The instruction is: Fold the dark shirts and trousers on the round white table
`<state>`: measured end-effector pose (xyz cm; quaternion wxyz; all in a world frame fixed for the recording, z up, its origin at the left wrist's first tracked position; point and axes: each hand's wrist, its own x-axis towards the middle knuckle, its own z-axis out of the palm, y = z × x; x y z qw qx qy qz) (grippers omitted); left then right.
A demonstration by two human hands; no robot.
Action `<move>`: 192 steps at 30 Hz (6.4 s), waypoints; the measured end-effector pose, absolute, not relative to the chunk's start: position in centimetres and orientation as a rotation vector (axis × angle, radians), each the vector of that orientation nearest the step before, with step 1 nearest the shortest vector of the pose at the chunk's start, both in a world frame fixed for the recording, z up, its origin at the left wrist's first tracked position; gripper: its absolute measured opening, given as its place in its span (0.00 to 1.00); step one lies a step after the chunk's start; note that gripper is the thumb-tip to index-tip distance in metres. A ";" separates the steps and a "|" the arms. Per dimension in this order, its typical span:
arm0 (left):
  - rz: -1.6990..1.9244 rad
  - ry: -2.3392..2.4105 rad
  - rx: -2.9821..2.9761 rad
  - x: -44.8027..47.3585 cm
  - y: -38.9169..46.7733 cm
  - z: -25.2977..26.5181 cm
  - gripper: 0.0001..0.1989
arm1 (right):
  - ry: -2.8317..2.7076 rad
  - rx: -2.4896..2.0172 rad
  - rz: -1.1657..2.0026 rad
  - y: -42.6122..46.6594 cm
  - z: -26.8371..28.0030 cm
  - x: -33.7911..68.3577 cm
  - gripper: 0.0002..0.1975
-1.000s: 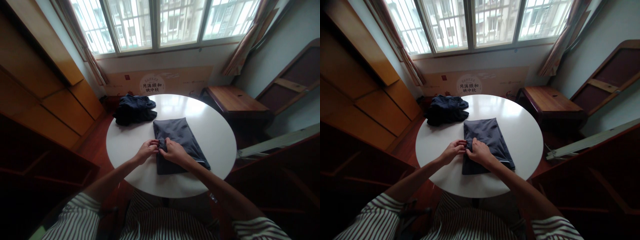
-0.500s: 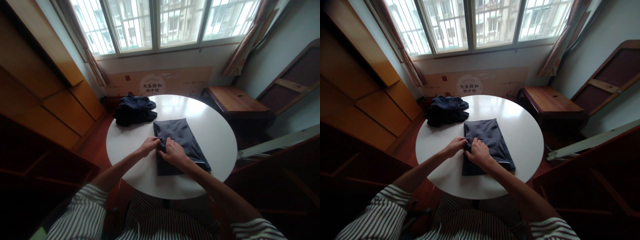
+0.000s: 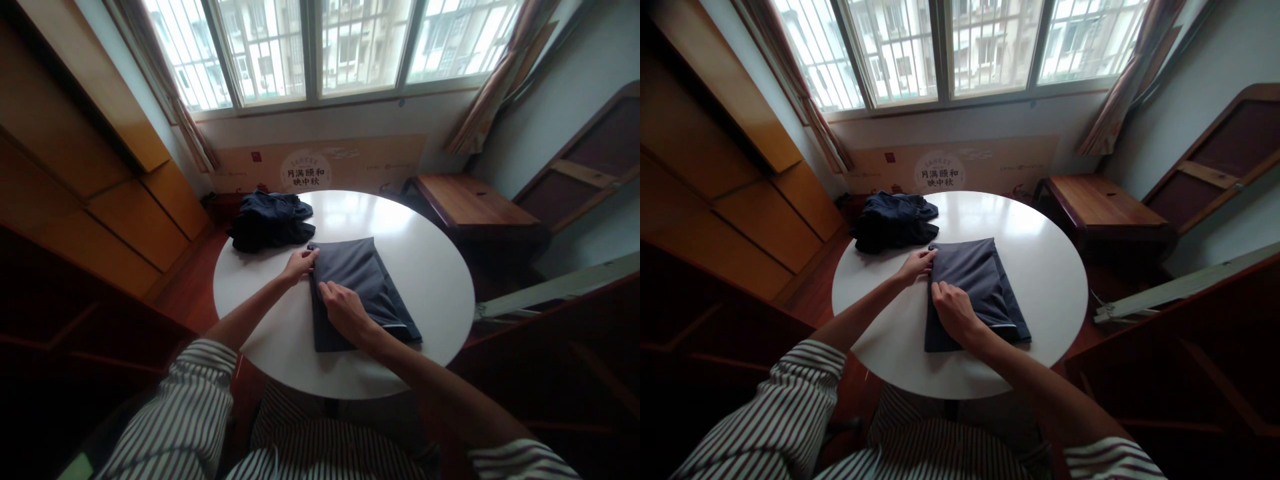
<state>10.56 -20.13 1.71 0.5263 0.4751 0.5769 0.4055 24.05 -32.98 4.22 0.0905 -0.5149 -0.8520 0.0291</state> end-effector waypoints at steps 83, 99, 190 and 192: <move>0.769 1.310 2.223 19.9 -10.3 -1.3 0.07 | -1.666 -1.639 1.512 -33.5 3.7 40.0 0.23; 0.653 0.919 2.596 15.1 -21.2 3.1 0.12 | -1.781 -1.702 1.405 -37.5 3.0 40.6 0.28; -0.292 1.296 2.651 10.0 -36.6 5.6 0.08 | -2.098 -1.406 0.504 -12.1 2.9 24.7 0.06; -0.253 1.158 2.694 10.8 -36.4 7.6 0.09 | -1.996 -1.485 0.466 -12.4 4.0 27.3 0.07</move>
